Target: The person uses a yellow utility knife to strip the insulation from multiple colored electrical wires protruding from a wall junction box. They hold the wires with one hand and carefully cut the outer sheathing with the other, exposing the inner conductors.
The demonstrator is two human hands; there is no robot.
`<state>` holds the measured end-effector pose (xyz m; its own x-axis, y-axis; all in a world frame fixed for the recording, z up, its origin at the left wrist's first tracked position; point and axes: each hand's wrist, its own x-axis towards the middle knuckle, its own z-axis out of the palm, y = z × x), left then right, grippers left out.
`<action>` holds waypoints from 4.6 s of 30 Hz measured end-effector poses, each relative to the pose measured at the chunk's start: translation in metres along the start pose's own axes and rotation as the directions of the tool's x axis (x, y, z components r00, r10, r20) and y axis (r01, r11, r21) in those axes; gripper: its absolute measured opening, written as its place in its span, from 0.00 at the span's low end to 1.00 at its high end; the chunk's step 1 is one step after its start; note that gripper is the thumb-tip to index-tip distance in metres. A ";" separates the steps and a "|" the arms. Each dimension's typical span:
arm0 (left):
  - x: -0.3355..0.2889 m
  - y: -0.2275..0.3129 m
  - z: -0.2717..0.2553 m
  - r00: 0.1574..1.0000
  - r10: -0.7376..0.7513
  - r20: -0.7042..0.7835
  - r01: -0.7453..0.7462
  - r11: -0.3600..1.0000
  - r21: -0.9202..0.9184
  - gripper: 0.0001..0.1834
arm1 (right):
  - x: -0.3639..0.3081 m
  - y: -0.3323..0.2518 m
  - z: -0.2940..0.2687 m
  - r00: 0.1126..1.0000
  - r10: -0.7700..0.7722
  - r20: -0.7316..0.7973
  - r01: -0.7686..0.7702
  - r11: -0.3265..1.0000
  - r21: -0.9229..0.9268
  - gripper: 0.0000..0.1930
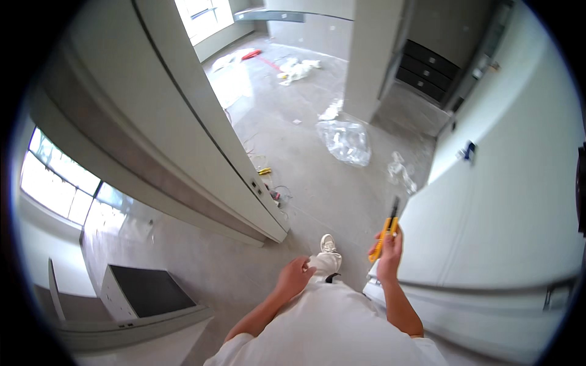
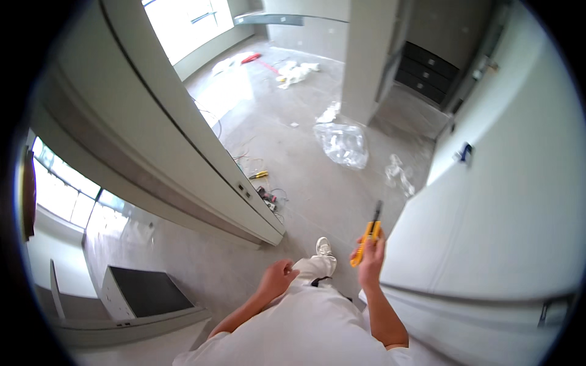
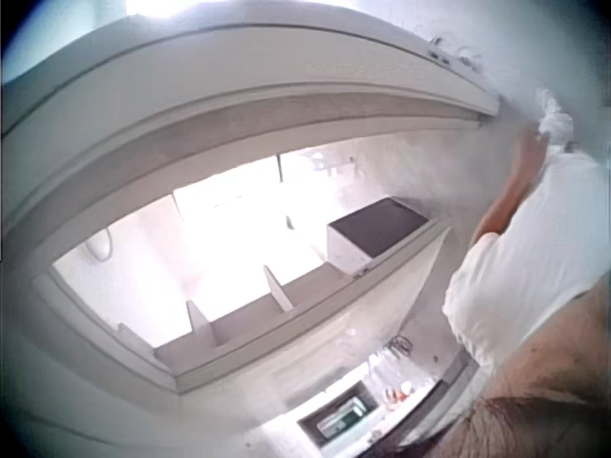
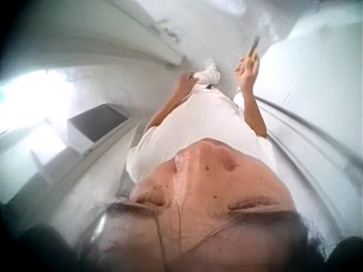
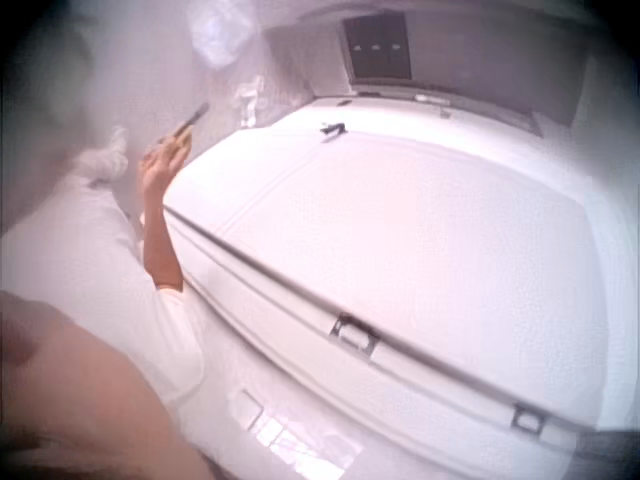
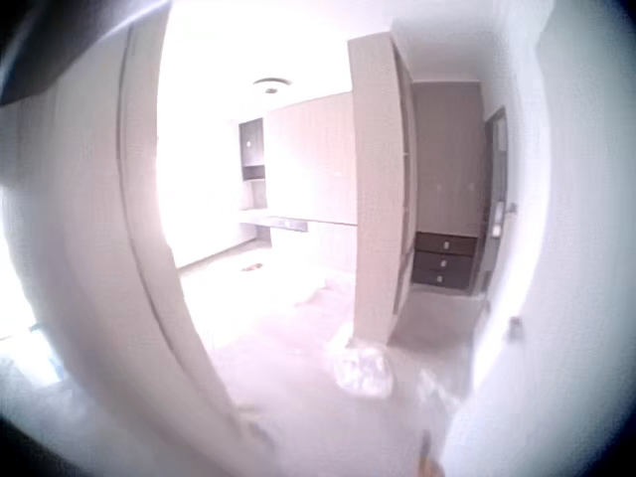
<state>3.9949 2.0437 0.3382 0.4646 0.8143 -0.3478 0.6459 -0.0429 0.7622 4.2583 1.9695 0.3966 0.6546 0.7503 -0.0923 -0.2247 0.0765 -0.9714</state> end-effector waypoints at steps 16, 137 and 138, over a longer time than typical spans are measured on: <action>0.434 0.142 -0.142 0.831 0.123 -0.542 -0.105 0.992 0.063 0.15 | 0.532 0.020 0.083 0.917 0.389 0.084 -0.391 0.920 0.016 0.14; 0.393 0.253 -0.416 -0.517 -0.203 -0.831 0.623 0.577 -0.529 0.09 | 0.633 0.006 0.708 -0.651 0.366 0.665 0.025 0.886 -0.462 0.17; 0.394 0.249 -0.412 -0.450 -0.192 -0.872 0.675 0.566 -0.473 0.11 | 0.627 -0.001 0.709 -0.662 0.353 0.661 0.024 0.891 -0.453 0.17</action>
<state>4.0895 2.5920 0.6157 -0.8614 0.1462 0.4864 0.3925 0.7994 0.4548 4.1570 2.9051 0.4942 -0.9898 -0.0362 -0.1377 0.1422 -0.2117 -0.9669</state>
